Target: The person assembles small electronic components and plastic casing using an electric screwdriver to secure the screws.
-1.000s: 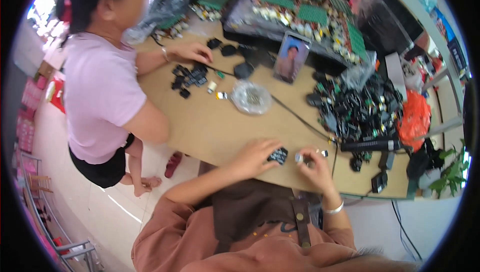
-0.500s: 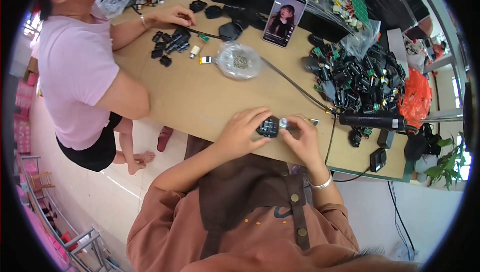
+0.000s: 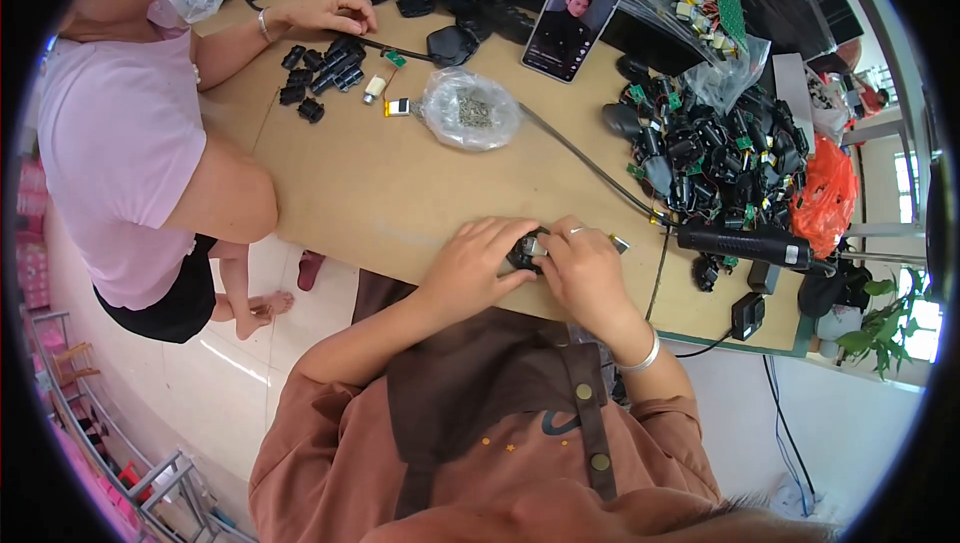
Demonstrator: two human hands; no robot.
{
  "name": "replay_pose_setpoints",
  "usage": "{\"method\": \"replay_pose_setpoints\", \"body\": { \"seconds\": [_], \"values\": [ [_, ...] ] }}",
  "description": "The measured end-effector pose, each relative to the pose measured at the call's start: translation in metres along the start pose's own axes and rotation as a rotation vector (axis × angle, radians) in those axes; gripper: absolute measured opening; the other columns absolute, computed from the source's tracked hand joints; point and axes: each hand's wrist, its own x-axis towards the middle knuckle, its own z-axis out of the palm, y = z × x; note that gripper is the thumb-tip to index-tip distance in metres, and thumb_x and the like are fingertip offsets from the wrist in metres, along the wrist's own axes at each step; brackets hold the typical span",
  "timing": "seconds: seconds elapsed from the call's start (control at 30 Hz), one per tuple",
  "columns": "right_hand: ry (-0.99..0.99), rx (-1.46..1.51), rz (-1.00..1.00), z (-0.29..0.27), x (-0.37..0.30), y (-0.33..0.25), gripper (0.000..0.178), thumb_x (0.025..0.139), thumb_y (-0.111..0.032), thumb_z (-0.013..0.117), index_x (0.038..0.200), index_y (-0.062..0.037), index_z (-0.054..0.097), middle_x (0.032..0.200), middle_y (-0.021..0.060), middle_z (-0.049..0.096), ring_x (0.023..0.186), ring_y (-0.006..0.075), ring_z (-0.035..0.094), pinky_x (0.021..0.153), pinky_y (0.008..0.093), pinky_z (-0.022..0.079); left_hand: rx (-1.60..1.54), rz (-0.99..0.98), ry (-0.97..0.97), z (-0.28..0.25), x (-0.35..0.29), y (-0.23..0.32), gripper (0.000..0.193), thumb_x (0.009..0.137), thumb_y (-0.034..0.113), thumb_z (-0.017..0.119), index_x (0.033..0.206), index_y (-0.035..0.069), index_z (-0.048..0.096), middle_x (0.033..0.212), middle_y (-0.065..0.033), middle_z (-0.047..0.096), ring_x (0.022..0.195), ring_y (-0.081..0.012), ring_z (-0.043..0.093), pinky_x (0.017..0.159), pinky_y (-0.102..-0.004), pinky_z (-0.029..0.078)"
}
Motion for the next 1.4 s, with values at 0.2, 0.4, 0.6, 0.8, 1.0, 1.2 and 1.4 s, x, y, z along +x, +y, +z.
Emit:
{"method": "replay_pose_setpoints", "body": {
  "seconds": [0.2, 0.4, 0.6, 0.8, 1.0, 1.2, 1.4],
  "values": [
    [-0.014, -0.114, -0.048, 0.004, 0.003, 0.003, 0.026, 0.068, -0.010, 0.068, 0.092, -0.0051, 0.059, 0.086, 0.0082, 0.056, 0.078, 0.0269, 0.057, 0.072, 0.0373, 0.044, -0.050, 0.006, 0.006, -0.002, 0.001, -0.003, 0.048, 0.068, 0.016, 0.075, 0.108, 0.006, 0.050, 0.116, -0.0080, 0.058, 0.102, -0.0294, 0.055, 0.090, -0.0399, 0.041],
    [0.043, 0.065, -0.056, 0.005, 0.001, 0.008, 0.028, 0.069, -0.007, 0.068, 0.095, -0.0040, 0.058, 0.092, 0.0094, 0.059, 0.082, 0.0280, 0.058, 0.070, 0.0380, 0.047, -0.053, 0.003, 0.007, -0.001, 0.001, -0.003, 0.047, 0.069, 0.015, 0.075, 0.107, 0.006, 0.049, 0.117, -0.0080, 0.058, 0.101, -0.0294, 0.055, 0.089, -0.0397, 0.042],
    [-0.025, 0.027, -0.055, 0.001, 0.005, 0.005, 0.023, 0.072, -0.008, 0.068, 0.092, -0.0043, 0.058, 0.091, 0.0090, 0.059, 0.082, 0.0265, 0.059, 0.065, 0.0352, 0.050, -0.048, -0.010, 0.009, -0.002, 0.002, -0.003, 0.047, 0.069, 0.015, 0.075, 0.107, 0.005, 0.049, 0.117, -0.0080, 0.058, 0.102, -0.0295, 0.055, 0.089, -0.0399, 0.042],
    [-0.084, -0.210, -0.117, 0.003, 0.000, -0.001, 0.015, 0.069, -0.006, 0.061, 0.084, -0.0009, 0.060, 0.089, 0.0089, 0.058, 0.074, 0.0222, 0.057, 0.060, 0.0319, 0.050, -0.043, -0.008, -0.004, -0.002, 0.001, -0.004, 0.046, 0.068, 0.015, 0.075, 0.106, 0.006, 0.050, 0.118, -0.0077, 0.057, 0.102, -0.0291, 0.056, 0.089, -0.0401, 0.042],
    [-0.049, -0.430, -0.196, 0.006, -0.010, -0.019, 0.026, 0.069, -0.005, 0.059, 0.092, 0.0090, 0.061, 0.092, 0.0121, 0.056, 0.082, 0.0241, 0.055, 0.068, 0.0313, 0.049, -0.041, -0.002, -0.023, -0.002, -0.001, -0.005, 0.044, 0.068, 0.013, 0.074, 0.105, 0.007, 0.050, 0.120, -0.0080, 0.056, 0.103, -0.0295, 0.055, 0.090, -0.0400, 0.042],
    [0.108, 0.089, -0.032, -0.008, -0.006, 0.023, 0.030, 0.070, 0.005, 0.059, 0.098, -0.0044, 0.064, 0.103, 0.0114, 0.058, 0.093, 0.0293, 0.056, 0.076, 0.0363, 0.048, -0.213, -0.143, 0.031, -0.005, 0.004, -0.009, 0.035, 0.075, 0.011, 0.070, 0.105, 0.006, 0.052, 0.120, -0.0102, 0.056, 0.105, -0.0297, 0.055, 0.086, -0.0364, 0.045],
    [0.254, 0.234, 0.066, 0.011, -0.014, 0.011, 0.020, 0.068, 0.000, 0.069, 0.088, -0.0031, 0.065, 0.099, 0.0117, 0.059, 0.089, 0.0296, 0.058, 0.076, 0.0364, 0.047, -0.081, -0.015, 0.109, -0.003, 0.008, -0.008, 0.010, 0.078, 0.007, 0.066, 0.086, 0.003, 0.061, 0.099, -0.0106, 0.062, 0.092, -0.0285, 0.057, 0.079, -0.0358, 0.046]
  ]
}}
